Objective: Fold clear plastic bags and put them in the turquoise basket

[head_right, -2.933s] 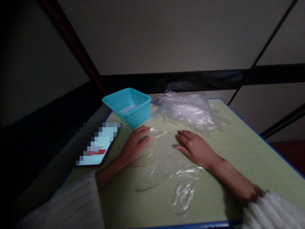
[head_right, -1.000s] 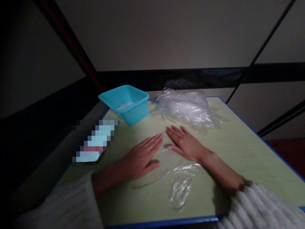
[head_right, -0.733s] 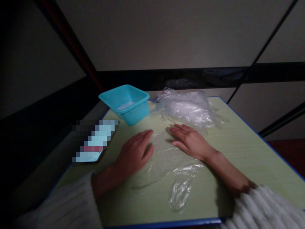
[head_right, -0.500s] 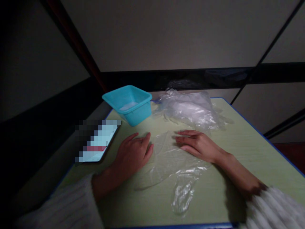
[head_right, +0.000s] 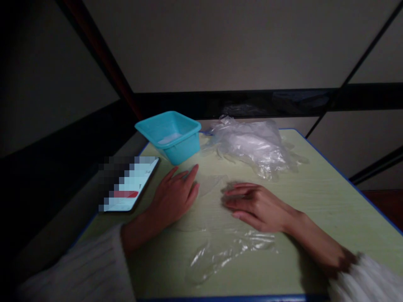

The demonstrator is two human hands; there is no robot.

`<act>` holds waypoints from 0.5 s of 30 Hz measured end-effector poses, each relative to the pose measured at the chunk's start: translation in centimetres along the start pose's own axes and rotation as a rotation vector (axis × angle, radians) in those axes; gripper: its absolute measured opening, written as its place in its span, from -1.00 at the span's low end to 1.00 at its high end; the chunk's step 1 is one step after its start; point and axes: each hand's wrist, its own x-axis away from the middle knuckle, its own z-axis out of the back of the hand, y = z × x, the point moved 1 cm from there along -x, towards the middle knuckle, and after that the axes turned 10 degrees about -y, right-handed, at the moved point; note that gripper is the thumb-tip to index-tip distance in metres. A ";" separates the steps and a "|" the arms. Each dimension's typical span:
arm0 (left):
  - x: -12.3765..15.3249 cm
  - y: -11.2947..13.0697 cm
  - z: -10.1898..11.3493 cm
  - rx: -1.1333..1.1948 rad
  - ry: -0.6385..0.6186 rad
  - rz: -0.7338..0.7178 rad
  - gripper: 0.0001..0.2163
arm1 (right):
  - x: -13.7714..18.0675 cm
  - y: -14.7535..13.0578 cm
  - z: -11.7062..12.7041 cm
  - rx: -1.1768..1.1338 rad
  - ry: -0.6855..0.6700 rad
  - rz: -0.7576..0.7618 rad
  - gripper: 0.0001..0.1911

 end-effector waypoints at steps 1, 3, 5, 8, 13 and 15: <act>0.0 -0.1 -0.1 0.006 0.004 -0.002 -0.56 | -0.1 -0.3 0.0 -0.018 -0.001 0.017 -0.61; -0.2 -0.2 -0.4 0.023 -0.007 -0.006 -0.56 | -0.4 -1.0 -0.1 -0.056 0.005 0.049 -0.61; -0.3 -0.4 -0.6 0.053 -0.027 -0.015 -0.55 | -0.6 -1.6 -0.2 -0.091 0.004 0.077 -0.60; -0.5 -0.9 -1.1 0.101 -0.049 -0.048 -0.56 | -0.9 -2.3 -0.3 -0.143 -0.014 0.107 -0.58; -0.6 -1.3 -1.6 0.176 -0.091 -0.108 -0.58 | -1.3 -3.3 -0.5 -0.215 -0.060 0.143 -0.59; -0.7 -1.4 -1.7 0.215 -0.115 -0.117 -0.57 | -1.6 -3.8 -0.6 -0.220 -0.073 0.155 -0.61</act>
